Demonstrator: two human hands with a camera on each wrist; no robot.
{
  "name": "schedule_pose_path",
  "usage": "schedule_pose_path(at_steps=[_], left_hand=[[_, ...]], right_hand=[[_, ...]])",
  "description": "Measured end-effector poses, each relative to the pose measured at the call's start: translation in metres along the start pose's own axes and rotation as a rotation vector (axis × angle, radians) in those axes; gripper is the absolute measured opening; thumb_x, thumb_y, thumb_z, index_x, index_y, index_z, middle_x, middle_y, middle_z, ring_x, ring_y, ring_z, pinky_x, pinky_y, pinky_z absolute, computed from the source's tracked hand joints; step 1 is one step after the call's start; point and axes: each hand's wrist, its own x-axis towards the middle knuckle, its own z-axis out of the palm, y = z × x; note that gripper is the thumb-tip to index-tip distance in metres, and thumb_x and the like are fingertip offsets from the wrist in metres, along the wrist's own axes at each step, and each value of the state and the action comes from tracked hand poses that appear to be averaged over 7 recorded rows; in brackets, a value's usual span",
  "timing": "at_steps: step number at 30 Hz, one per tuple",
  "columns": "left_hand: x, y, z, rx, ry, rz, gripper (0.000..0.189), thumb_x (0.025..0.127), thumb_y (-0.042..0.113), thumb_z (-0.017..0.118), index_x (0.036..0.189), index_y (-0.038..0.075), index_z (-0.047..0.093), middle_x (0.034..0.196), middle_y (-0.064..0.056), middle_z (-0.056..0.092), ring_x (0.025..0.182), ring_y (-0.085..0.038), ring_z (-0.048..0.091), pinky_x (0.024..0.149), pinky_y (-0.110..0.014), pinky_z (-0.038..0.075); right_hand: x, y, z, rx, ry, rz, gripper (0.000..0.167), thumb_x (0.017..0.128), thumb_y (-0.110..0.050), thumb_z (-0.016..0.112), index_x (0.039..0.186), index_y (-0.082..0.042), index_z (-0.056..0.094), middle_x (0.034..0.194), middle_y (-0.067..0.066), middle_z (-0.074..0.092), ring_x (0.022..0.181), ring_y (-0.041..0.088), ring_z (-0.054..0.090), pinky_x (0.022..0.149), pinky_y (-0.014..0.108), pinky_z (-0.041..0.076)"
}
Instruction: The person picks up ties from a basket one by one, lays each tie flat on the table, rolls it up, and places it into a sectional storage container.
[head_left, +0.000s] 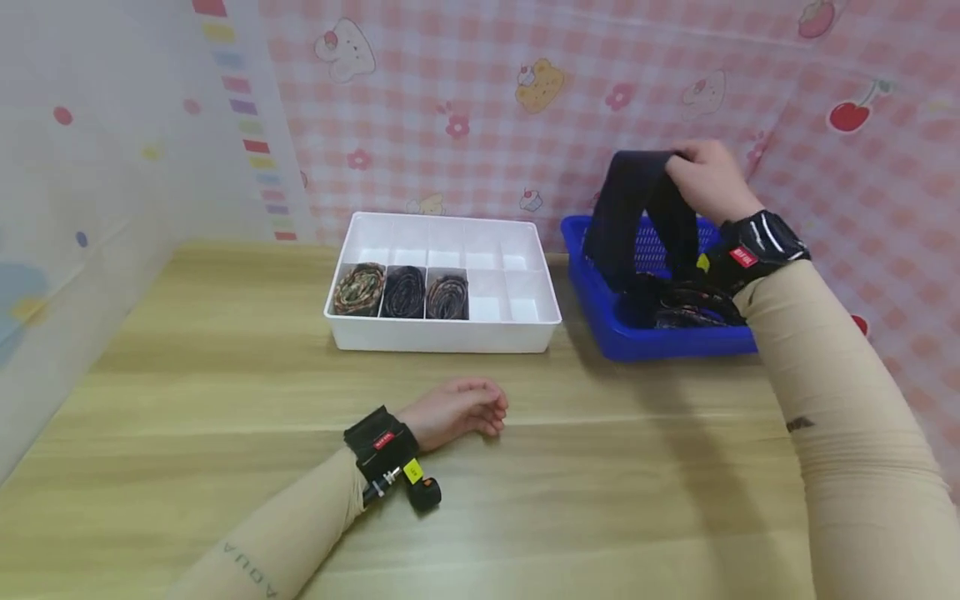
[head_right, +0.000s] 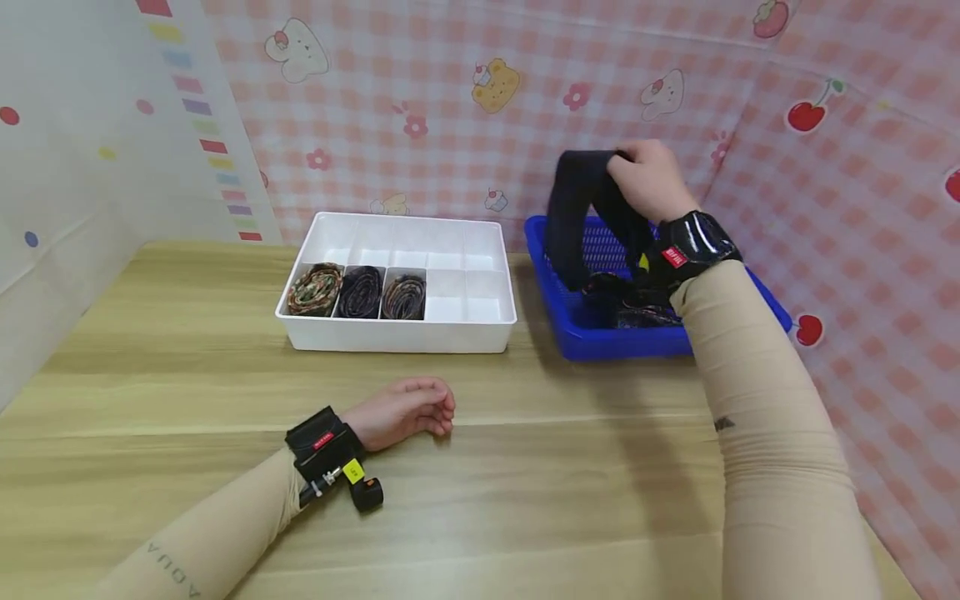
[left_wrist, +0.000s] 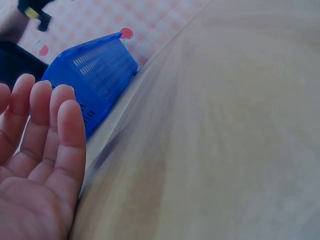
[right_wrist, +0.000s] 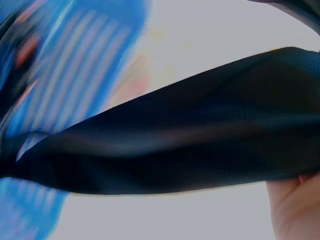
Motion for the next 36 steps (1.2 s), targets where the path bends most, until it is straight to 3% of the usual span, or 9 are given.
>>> schedule_pose_path(at_steps=[5, 8, 11, 16, 20, 24, 28, 33, 36], left_hand=[[-0.006, 0.027, -0.002, 0.173, 0.283, 0.148, 0.026, 0.099, 0.011, 0.051, 0.114, -0.009, 0.054, 0.100, -0.013, 0.061, 0.085, -0.017, 0.060, 0.077, -0.033, 0.053], [-0.011, 0.065, 0.003, 0.189, 0.503, 0.355, 0.029, 0.097, 0.014, 0.052, 0.119, -0.005, 0.050, 0.106, -0.013, 0.057, 0.095, -0.022, 0.056, 0.079, -0.034, 0.049], [-0.022, 0.098, 0.006, 0.261, 0.570, 0.515, 0.041, 0.097, 0.030, 0.051, 0.120, -0.003, 0.047, 0.114, -0.014, 0.052, 0.107, -0.025, 0.049, 0.087, -0.035, 0.042], [-0.040, 0.126, 0.013, 0.513, 0.395, 0.455, 0.080, 0.084, 0.069, 0.057, 0.124, -0.001, 0.056, 0.115, -0.013, 0.061, 0.104, -0.022, 0.058, 0.091, -0.038, 0.046], [-0.041, 0.129, 0.020, 0.531, 0.260, 0.279, 0.044, 0.089, 0.036, 0.070, 0.114, -0.001, 0.064, 0.098, -0.012, 0.070, 0.088, -0.024, 0.067, 0.080, -0.040, 0.053], [-0.042, 0.129, 0.019, 0.530, 0.175, 0.163, 0.023, 0.088, 0.011, 0.066, 0.106, -0.003, 0.068, 0.093, -0.009, 0.072, 0.089, -0.020, 0.065, 0.083, -0.036, 0.050], [-0.048, 0.132, 0.016, 0.318, 0.041, 0.145, 0.023, 0.088, 0.011, 0.063, 0.103, -0.005, 0.068, 0.091, -0.009, 0.070, 0.086, -0.020, 0.065, 0.082, -0.035, 0.051], [-0.064, 0.147, 0.018, -0.131, -0.158, 0.186, 0.040, 0.092, 0.037, 0.064, 0.112, 0.002, 0.064, 0.098, -0.012, 0.070, 0.089, -0.023, 0.068, 0.082, -0.035, 0.053], [-0.069, 0.157, 0.020, -0.260, -0.235, 0.285, 0.060, 0.094, 0.051, 0.056, 0.128, 0.002, 0.054, 0.116, -0.012, 0.065, 0.105, -0.024, 0.063, 0.090, -0.034, 0.050]], right_hand=[[-0.021, -0.076, 0.033, 0.346, -0.093, -0.083, 0.024, 0.095, -0.012, 0.049, 0.082, -0.012, 0.070, 0.070, -0.006, 0.059, 0.063, 0.009, 0.050, 0.061, 0.021, 0.042], [-0.041, -0.110, 0.054, 0.406, -0.196, -0.146, 0.022, 0.095, -0.010, 0.051, 0.088, -0.006, 0.072, 0.072, -0.001, 0.062, 0.062, 0.010, 0.053, 0.060, 0.021, 0.044], [-0.063, -0.129, 0.078, 0.403, -0.230, -0.198, 0.021, 0.094, -0.010, 0.051, 0.092, -0.002, 0.071, 0.077, 0.002, 0.063, 0.068, 0.011, 0.055, 0.065, 0.022, 0.044], [-0.099, -0.130, 0.114, 0.380, -0.111, -0.287, 0.017, 0.091, -0.008, 0.054, 0.089, -0.005, 0.071, 0.078, 0.003, 0.063, 0.074, 0.014, 0.053, 0.071, 0.028, 0.042], [-0.117, -0.120, 0.127, 0.366, -0.063, -0.350, 0.012, 0.091, -0.010, 0.059, 0.091, -0.009, 0.071, 0.077, 0.000, 0.064, 0.070, 0.015, 0.053, 0.067, 0.031, 0.043], [-0.123, -0.111, 0.132, 0.310, -0.190, -0.501, 0.025, 0.090, -0.010, 0.066, 0.115, -0.012, 0.069, 0.102, -0.001, 0.068, 0.087, 0.015, 0.059, 0.079, 0.034, 0.048], [-0.127, -0.114, 0.134, 0.252, -0.290, -0.608, 0.033, 0.090, -0.008, 0.067, 0.123, -0.012, 0.066, 0.114, -0.001, 0.065, 0.104, 0.015, 0.058, 0.090, 0.035, 0.046], [-0.134, -0.126, 0.133, 0.276, -0.427, -0.487, 0.011, 0.096, -0.015, 0.058, 0.090, -0.013, 0.067, 0.070, -0.008, 0.055, 0.065, 0.009, 0.052, 0.061, 0.028, 0.042], [-0.137, -0.131, 0.134, 0.347, -0.566, -0.432, 0.015, 0.098, -0.019, 0.057, 0.088, -0.011, 0.066, 0.062, -0.008, 0.047, 0.055, 0.009, 0.044, 0.054, 0.028, 0.036]])
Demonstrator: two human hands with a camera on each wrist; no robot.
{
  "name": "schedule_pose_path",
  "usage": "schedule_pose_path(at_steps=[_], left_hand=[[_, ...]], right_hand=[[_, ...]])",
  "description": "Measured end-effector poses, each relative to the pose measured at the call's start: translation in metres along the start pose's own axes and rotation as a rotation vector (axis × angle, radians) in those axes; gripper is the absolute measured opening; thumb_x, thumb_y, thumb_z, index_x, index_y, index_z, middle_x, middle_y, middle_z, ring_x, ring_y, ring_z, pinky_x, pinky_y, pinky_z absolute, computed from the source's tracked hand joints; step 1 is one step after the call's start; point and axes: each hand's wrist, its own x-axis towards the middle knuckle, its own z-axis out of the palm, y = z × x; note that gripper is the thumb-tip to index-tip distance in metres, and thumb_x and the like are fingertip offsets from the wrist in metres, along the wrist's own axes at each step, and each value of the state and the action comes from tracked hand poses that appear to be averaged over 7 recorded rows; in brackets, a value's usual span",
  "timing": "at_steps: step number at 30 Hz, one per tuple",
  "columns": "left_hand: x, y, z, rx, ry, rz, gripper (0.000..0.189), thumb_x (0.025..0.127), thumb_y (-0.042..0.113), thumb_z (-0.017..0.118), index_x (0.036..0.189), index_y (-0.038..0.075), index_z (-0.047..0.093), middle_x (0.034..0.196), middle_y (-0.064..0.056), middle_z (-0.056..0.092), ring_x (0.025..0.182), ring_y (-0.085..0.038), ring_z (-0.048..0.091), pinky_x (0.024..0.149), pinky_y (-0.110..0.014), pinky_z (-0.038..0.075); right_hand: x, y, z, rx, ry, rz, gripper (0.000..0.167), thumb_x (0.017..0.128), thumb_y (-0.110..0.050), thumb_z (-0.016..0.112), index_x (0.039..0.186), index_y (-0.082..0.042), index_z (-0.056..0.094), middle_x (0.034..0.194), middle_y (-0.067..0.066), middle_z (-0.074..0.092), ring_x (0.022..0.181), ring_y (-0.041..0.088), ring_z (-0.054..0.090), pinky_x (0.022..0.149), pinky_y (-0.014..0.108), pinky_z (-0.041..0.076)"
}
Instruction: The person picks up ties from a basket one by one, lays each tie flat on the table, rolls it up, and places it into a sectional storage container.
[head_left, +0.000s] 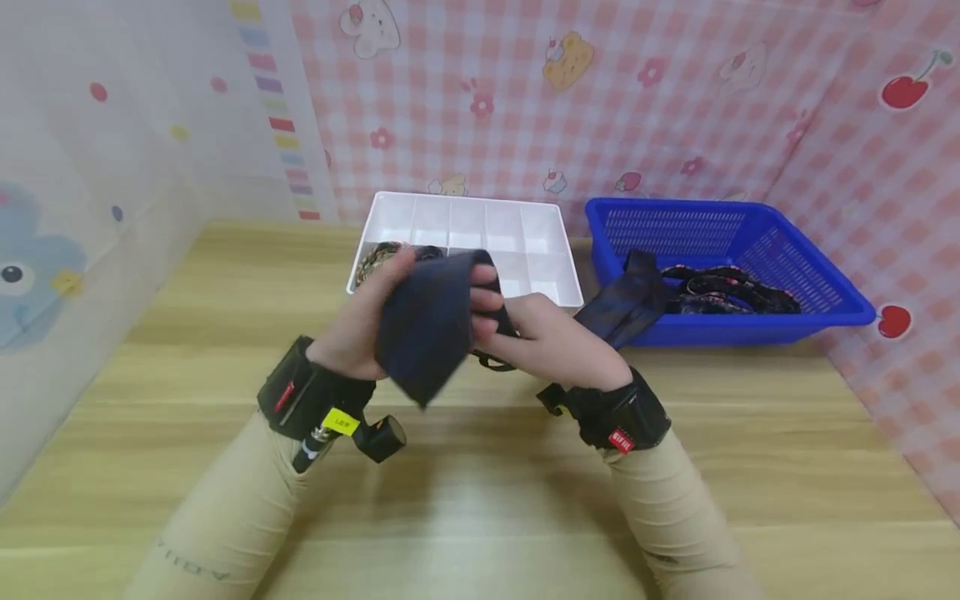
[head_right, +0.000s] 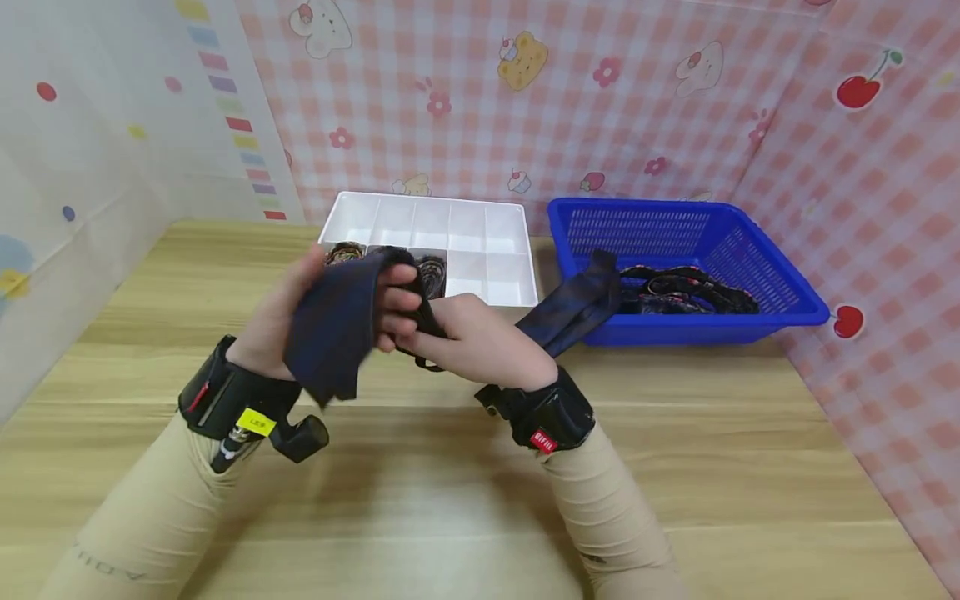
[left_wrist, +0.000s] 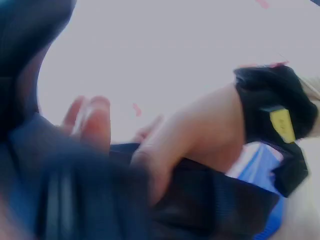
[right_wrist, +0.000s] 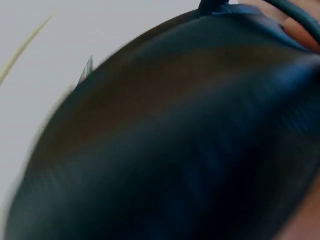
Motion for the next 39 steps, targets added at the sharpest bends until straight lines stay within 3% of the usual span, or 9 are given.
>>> schedule_pose_path(at_steps=[6, 12, 17, 23, 27, 29, 31, 35, 39], left_hand=[[0.005, 0.004, -0.001, -0.010, 0.039, 0.232, 0.070, 0.097, 0.059, 0.040, 0.136, 0.002, 0.053, 0.133, -0.014, 0.057, 0.129, -0.029, 0.048, 0.107, -0.039, 0.037], [0.011, -0.004, -0.008, 0.072, 0.079, 0.229, 0.078, 0.096, 0.066, 0.033, 0.136, 0.003, 0.054, 0.139, -0.014, 0.053, 0.138, -0.031, 0.036, 0.114, -0.042, 0.024], [0.014, -0.016, -0.008, 0.320, 0.206, 0.291, 0.082, 0.094, 0.069, 0.029, 0.138, 0.004, 0.051, 0.139, -0.013, 0.052, 0.135, -0.030, 0.037, 0.112, -0.040, 0.027], [0.020, -0.044, 0.010, 0.782, 0.588, 0.635, 0.077, 0.088, 0.068, 0.051, 0.116, -0.003, 0.052, 0.111, -0.009, 0.053, 0.106, -0.020, 0.046, 0.089, -0.033, 0.036], [0.021, -0.059, 0.019, 1.068, 0.639, 0.786, 0.076, 0.087, 0.067, 0.052, 0.107, -0.006, 0.049, 0.106, -0.015, 0.049, 0.104, -0.023, 0.042, 0.084, -0.035, 0.034], [0.020, -0.064, 0.022, 1.103, 0.572, 0.738, 0.077, 0.085, 0.068, 0.056, 0.110, -0.005, 0.052, 0.109, -0.015, 0.053, 0.107, -0.023, 0.043, 0.087, -0.037, 0.035], [0.020, -0.069, 0.025, 1.081, 0.471, 0.602, 0.078, 0.082, 0.066, 0.063, 0.121, 0.000, 0.054, 0.120, -0.010, 0.056, 0.114, -0.021, 0.045, 0.095, -0.037, 0.036], [0.022, -0.082, 0.029, 0.934, 0.290, 0.284, 0.064, 0.081, 0.031, 0.079, 0.133, 0.004, 0.053, 0.125, -0.004, 0.060, 0.115, -0.016, 0.053, 0.100, -0.038, 0.041], [0.021, -0.089, 0.032, 0.826, 0.219, 0.125, 0.054, 0.078, 0.001, 0.077, 0.127, 0.001, 0.055, 0.115, -0.008, 0.065, 0.103, -0.017, 0.058, 0.093, -0.036, 0.045]], right_hand=[[-0.001, -0.003, 0.004, 0.301, -0.149, -0.053, 0.015, 0.099, -0.012, 0.054, 0.105, -0.004, 0.066, 0.091, 0.005, 0.068, 0.083, 0.018, 0.062, 0.075, 0.033, 0.050], [-0.003, -0.006, 0.007, 0.625, -0.152, -0.077, 0.028, 0.102, -0.014, 0.048, 0.114, 0.007, 0.063, 0.102, 0.015, 0.070, 0.097, 0.032, 0.066, 0.090, 0.044, 0.050], [-0.005, -0.014, 0.011, 1.135, -0.045, -0.119, 0.035, 0.100, -0.025, 0.054, 0.120, 0.003, 0.062, 0.110, 0.017, 0.067, 0.103, 0.032, 0.065, 0.095, 0.047, 0.048], [-0.004, -0.031, 0.007, 1.708, 0.121, -0.300, 0.039, 0.104, -0.032, 0.039, 0.137, -0.011, 0.046, 0.131, 0.014, 0.056, 0.121, 0.033, 0.053, 0.106, 0.045, 0.037], [-0.007, -0.039, 0.004, 1.842, 0.222, -0.366, 0.040, 0.103, -0.031, 0.042, 0.140, -0.016, 0.045, 0.136, 0.014, 0.050, 0.126, 0.034, 0.046, 0.106, 0.047, 0.036], [-0.009, -0.042, 0.002, 1.864, 0.244, -0.403, 0.040, 0.102, -0.031, 0.044, 0.140, -0.017, 0.046, 0.137, 0.014, 0.049, 0.128, 0.034, 0.043, 0.105, 0.048, 0.036], [-0.012, -0.045, 0.001, 1.874, 0.249, -0.435, 0.039, 0.102, -0.031, 0.044, 0.139, -0.017, 0.047, 0.138, 0.015, 0.049, 0.130, 0.034, 0.042, 0.106, 0.048, 0.035], [-0.016, -0.046, -0.004, 1.800, 0.298, -0.453, 0.041, 0.106, -0.036, 0.031, 0.139, -0.016, 0.045, 0.139, 0.015, 0.050, 0.132, 0.033, 0.041, 0.110, 0.047, 0.029], [-0.021, -0.043, -0.015, 1.717, 0.411, -0.475, 0.048, 0.106, -0.039, 0.022, 0.140, -0.012, 0.043, 0.138, 0.014, 0.050, 0.130, 0.034, 0.043, 0.110, 0.048, 0.029]])
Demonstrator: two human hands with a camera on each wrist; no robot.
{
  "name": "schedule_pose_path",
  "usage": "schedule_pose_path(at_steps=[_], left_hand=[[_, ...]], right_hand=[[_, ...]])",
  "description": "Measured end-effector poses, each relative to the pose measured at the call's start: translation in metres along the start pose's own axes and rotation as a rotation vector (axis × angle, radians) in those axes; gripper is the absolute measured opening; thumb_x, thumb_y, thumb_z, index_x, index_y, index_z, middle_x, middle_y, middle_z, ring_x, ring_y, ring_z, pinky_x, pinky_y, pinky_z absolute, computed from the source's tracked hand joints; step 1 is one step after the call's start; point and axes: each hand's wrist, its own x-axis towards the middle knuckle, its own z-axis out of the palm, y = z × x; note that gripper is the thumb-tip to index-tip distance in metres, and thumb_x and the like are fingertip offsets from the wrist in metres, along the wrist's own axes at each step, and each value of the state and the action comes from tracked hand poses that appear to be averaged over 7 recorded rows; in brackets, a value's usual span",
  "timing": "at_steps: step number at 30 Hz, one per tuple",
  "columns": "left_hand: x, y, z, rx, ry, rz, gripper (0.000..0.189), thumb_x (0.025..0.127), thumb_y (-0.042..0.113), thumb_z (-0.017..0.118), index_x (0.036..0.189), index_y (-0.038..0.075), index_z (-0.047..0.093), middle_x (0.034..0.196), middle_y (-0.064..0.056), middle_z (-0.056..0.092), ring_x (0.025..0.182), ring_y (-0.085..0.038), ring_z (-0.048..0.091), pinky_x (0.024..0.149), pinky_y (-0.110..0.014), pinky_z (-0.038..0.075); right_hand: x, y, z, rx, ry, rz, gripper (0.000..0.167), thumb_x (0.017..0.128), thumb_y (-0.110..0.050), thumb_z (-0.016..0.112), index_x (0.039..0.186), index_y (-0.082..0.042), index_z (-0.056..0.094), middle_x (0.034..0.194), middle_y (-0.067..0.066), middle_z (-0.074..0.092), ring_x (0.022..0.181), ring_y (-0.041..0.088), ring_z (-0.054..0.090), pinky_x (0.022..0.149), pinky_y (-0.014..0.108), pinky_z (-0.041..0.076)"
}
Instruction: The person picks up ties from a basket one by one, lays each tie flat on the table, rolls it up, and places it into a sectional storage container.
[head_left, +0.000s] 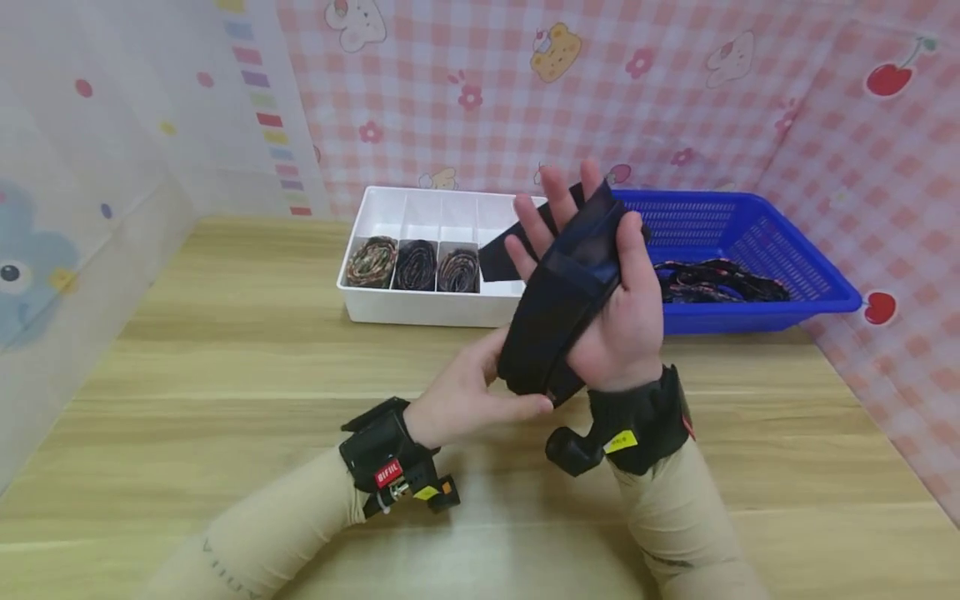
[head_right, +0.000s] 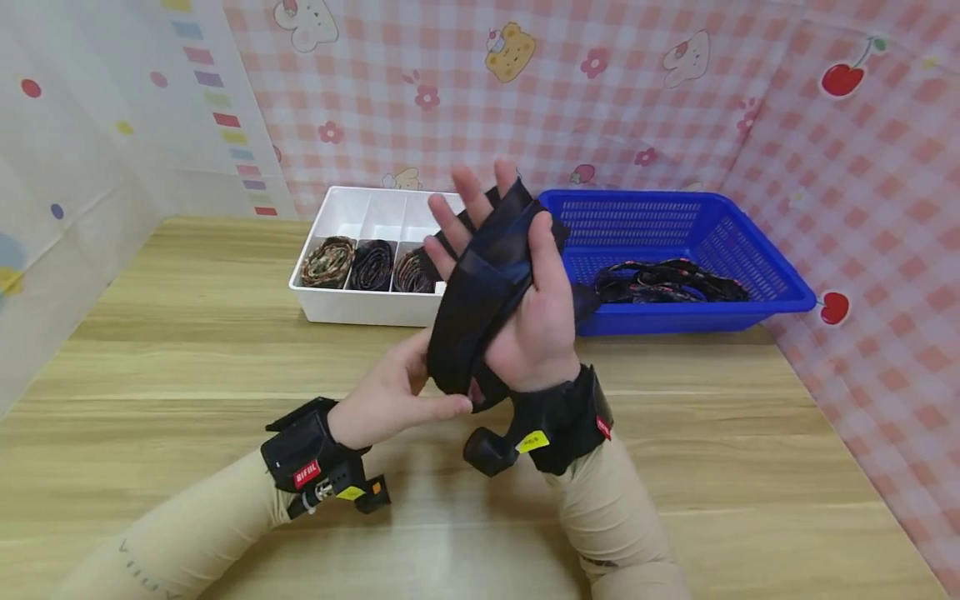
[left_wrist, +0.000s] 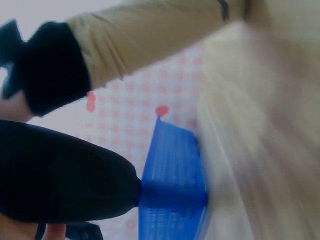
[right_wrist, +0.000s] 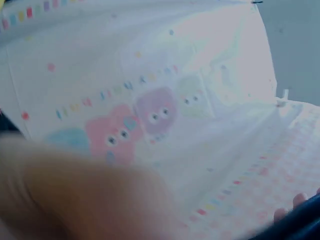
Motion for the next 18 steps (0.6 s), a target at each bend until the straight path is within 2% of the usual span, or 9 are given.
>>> schedule_pose_path(at_steps=[6, 9, 12, 15, 18], left_hand=[[-0.005, 0.010, -0.015, -0.020, -0.147, -0.093, 0.053, 0.080, 0.004, 0.072, 0.128, 0.001, 0.051, 0.103, -0.009, 0.064, 0.092, -0.018, 0.060, 0.086, -0.031, 0.049], [-0.009, 0.015, -0.027, -0.050, -0.230, -0.157, 0.046, 0.081, 0.003, 0.070, 0.123, 0.002, 0.051, 0.092, -0.012, 0.063, 0.077, -0.023, 0.063, 0.074, -0.034, 0.054], [-0.018, 0.018, -0.044, -0.036, -0.284, -0.222, 0.039, 0.083, 0.004, 0.071, 0.119, 0.002, 0.053, 0.085, -0.013, 0.062, 0.059, -0.025, 0.063, 0.057, -0.036, 0.055], [-0.033, 0.018, -0.067, 0.052, -0.287, -0.276, 0.035, 0.084, 0.006, 0.071, 0.116, 0.004, 0.056, 0.080, -0.009, 0.061, 0.049, -0.020, 0.058, 0.047, -0.033, 0.051], [-0.051, 0.014, -0.092, 0.232, -0.251, -0.284, 0.034, 0.083, 0.008, 0.070, 0.115, 0.005, 0.058, 0.079, -0.004, 0.060, 0.058, -0.015, 0.055, 0.054, -0.028, 0.049]], right_hand=[[0.004, -0.012, -0.001, 0.046, 0.079, -0.126, 0.049, 0.106, -0.039, 0.025, 0.142, -0.010, 0.041, 0.136, 0.016, 0.050, 0.124, 0.038, 0.047, 0.101, 0.052, 0.037], [0.004, -0.019, -0.001, 0.102, 0.132, -0.181, 0.050, 0.105, -0.041, 0.026, 0.143, -0.012, 0.041, 0.135, 0.016, 0.051, 0.122, 0.040, 0.048, 0.099, 0.053, 0.038], [0.003, -0.033, 0.000, 0.166, 0.164, -0.258, 0.051, 0.105, -0.043, 0.028, 0.143, -0.013, 0.043, 0.134, 0.016, 0.053, 0.119, 0.041, 0.050, 0.095, 0.056, 0.040], [-0.001, -0.052, -0.002, 0.208, 0.180, -0.335, 0.052, 0.103, -0.045, 0.029, 0.142, -0.015, 0.046, 0.135, 0.016, 0.053, 0.117, 0.041, 0.051, 0.091, 0.058, 0.042], [-0.009, -0.073, -0.009, 0.205, 0.208, -0.384, 0.052, 0.102, -0.047, 0.029, 0.143, -0.018, 0.047, 0.138, 0.014, 0.052, 0.120, 0.041, 0.050, 0.090, 0.058, 0.042]])
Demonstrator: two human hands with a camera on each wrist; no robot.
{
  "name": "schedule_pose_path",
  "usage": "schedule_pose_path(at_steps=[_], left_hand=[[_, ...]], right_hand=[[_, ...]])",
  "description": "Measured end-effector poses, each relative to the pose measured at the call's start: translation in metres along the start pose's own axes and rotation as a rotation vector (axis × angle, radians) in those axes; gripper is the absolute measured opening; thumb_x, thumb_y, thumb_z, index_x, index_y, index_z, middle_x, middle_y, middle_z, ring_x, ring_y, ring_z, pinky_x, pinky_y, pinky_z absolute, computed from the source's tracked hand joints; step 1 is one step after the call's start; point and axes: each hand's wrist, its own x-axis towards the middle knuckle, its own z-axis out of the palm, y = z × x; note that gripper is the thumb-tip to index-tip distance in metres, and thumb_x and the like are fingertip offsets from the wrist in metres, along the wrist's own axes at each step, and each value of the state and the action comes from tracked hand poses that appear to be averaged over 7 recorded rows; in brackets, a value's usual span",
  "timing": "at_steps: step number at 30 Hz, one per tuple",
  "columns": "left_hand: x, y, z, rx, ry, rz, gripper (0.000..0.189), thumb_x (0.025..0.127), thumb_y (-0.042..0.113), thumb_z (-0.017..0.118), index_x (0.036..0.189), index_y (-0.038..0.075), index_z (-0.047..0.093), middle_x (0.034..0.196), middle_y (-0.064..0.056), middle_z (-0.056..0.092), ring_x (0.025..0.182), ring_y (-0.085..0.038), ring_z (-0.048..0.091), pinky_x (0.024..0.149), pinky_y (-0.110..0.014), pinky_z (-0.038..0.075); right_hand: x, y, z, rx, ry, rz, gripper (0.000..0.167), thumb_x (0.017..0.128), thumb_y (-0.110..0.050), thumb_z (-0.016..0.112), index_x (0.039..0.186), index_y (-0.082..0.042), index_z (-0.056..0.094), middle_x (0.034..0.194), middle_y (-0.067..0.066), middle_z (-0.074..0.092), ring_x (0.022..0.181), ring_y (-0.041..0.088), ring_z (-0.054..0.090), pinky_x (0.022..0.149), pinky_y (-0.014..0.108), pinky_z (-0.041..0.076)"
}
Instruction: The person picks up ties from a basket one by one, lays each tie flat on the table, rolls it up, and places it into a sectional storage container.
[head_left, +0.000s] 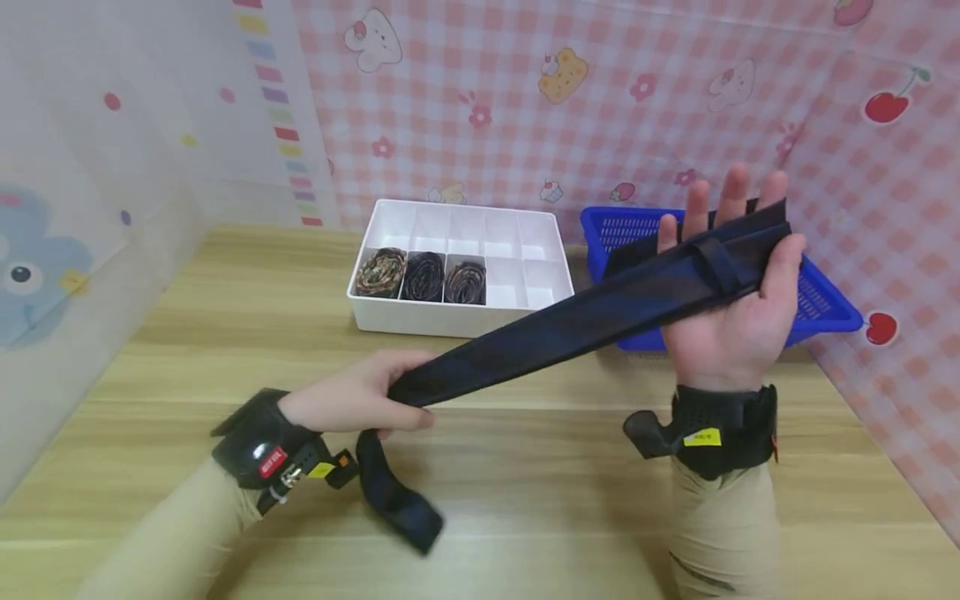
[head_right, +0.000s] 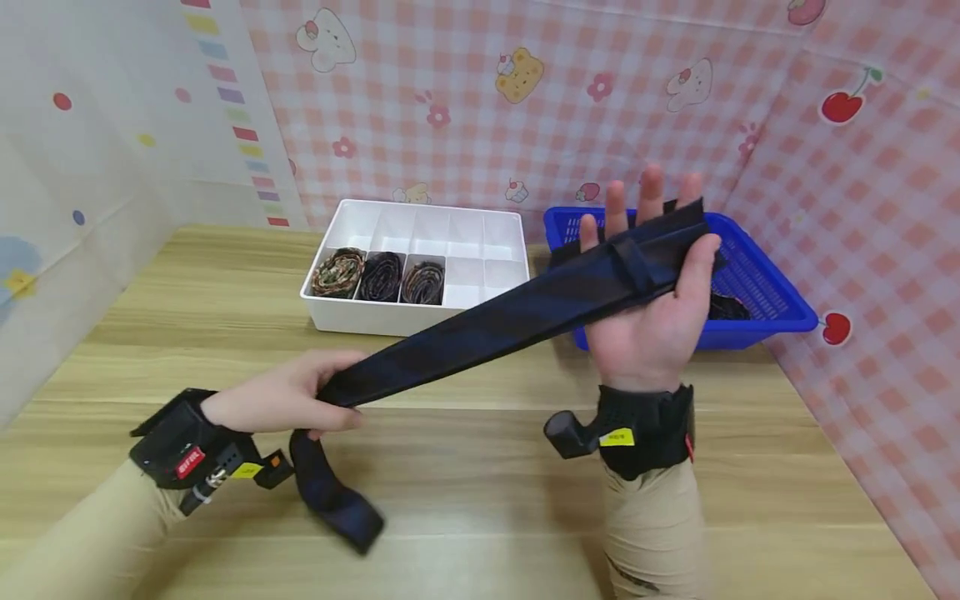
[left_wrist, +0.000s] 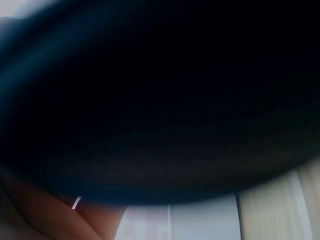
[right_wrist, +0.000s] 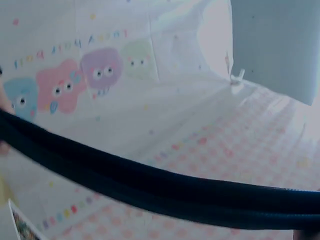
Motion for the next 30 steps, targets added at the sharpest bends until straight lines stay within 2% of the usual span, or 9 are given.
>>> schedule_pose_path(at_steps=[2, 4, 7, 9, 13, 16, 18, 23, 30], left_hand=[[-0.015, -0.009, -0.011, 0.121, 0.053, -0.036, 0.039, 0.083, 0.011, 0.070, 0.119, 0.004, 0.058, 0.084, -0.002, 0.061, 0.067, -0.015, 0.055, 0.062, -0.028, 0.048], [-0.028, -0.016, -0.020, 0.215, 0.106, -0.060, 0.042, 0.084, 0.013, 0.069, 0.124, 0.003, 0.057, 0.090, -0.001, 0.062, 0.070, -0.015, 0.054, 0.064, -0.029, 0.047], [-0.047, -0.023, -0.032, 0.344, 0.204, -0.108, 0.041, 0.089, 0.016, 0.066, 0.128, 0.005, 0.057, 0.095, -0.002, 0.064, 0.065, -0.014, 0.053, 0.058, -0.030, 0.047], [-0.057, -0.027, -0.037, 0.427, 0.267, -0.114, 0.036, 0.091, 0.016, 0.065, 0.125, 0.007, 0.060, 0.094, -0.002, 0.064, 0.062, -0.012, 0.051, 0.054, -0.030, 0.046], [-0.072, -0.036, -0.042, 0.615, 0.358, -0.073, 0.031, 0.089, 0.014, 0.067, 0.119, 0.010, 0.064, 0.095, 0.000, 0.068, 0.071, -0.012, 0.056, 0.062, -0.033, 0.048], [-0.077, -0.048, -0.042, 0.725, 0.373, -0.027, 0.032, 0.084, 0.011, 0.070, 0.116, 0.011, 0.066, 0.101, -0.003, 0.070, 0.080, -0.015, 0.062, 0.071, -0.041, 0.052], [-0.078, -0.056, -0.041, 0.776, 0.367, -0.025, 0.033, 0.082, 0.011, 0.072, 0.114, 0.012, 0.067, 0.102, -0.004, 0.070, 0.085, -0.019, 0.065, 0.075, -0.046, 0.053], [-0.082, -0.071, -0.042, 0.791, 0.356, -0.070, 0.032, 0.081, 0.014, 0.074, 0.112, 0.011, 0.068, 0.102, -0.006, 0.071, 0.088, -0.025, 0.067, 0.078, -0.050, 0.052], [-0.085, -0.083, -0.047, 0.780, 0.320, -0.137, 0.026, 0.081, 0.014, 0.073, 0.106, 0.012, 0.069, 0.094, 0.001, 0.070, 0.081, -0.017, 0.064, 0.074, -0.046, 0.052]], right_hand=[[-0.001, -0.017, -0.005, -0.027, 0.046, -0.020, 0.051, 0.102, -0.048, 0.029, 0.141, -0.021, 0.049, 0.139, 0.012, 0.051, 0.124, 0.039, 0.049, 0.092, 0.057, 0.041], [-0.003, -0.035, -0.012, -0.055, 0.099, -0.027, 0.050, 0.102, -0.048, 0.030, 0.140, -0.023, 0.050, 0.140, 0.010, 0.052, 0.128, 0.036, 0.047, 0.095, 0.055, 0.039], [-0.008, -0.059, -0.025, -0.069, 0.155, -0.019, 0.046, 0.102, -0.047, 0.031, 0.139, -0.026, 0.050, 0.140, 0.008, 0.051, 0.131, 0.033, 0.044, 0.100, 0.053, 0.036], [-0.012, -0.071, -0.034, -0.065, 0.177, -0.009, 0.045, 0.103, -0.045, 0.032, 0.140, -0.027, 0.049, 0.141, 0.007, 0.051, 0.131, 0.032, 0.044, 0.101, 0.052, 0.034], [-0.022, -0.091, -0.052, -0.052, 0.206, 0.016, 0.042, 0.103, -0.040, 0.033, 0.140, -0.026, 0.048, 0.141, 0.006, 0.050, 0.130, 0.033, 0.044, 0.104, 0.051, 0.031], [-0.031, -0.104, -0.068, -0.015, 0.233, 0.045, 0.039, 0.104, -0.035, 0.034, 0.138, -0.024, 0.049, 0.141, 0.005, 0.050, 0.130, 0.033, 0.044, 0.107, 0.050, 0.028], [-0.039, -0.112, -0.079, 0.021, 0.245, 0.063, 0.037, 0.103, -0.029, 0.035, 0.137, -0.022, 0.049, 0.141, 0.005, 0.050, 0.131, 0.032, 0.043, 0.108, 0.051, 0.027], [-0.062, -0.126, -0.105, 0.100, 0.289, 0.097, 0.039, 0.100, -0.017, 0.036, 0.137, -0.019, 0.048, 0.142, 0.002, 0.050, 0.131, 0.032, 0.042, 0.109, 0.052, 0.025], [-0.073, -0.154, -0.138, 0.125, 0.368, 0.136, 0.039, 0.101, -0.011, 0.035, 0.138, -0.021, 0.043, 0.142, 0.002, 0.049, 0.133, 0.029, 0.041, 0.113, 0.048, 0.022]])
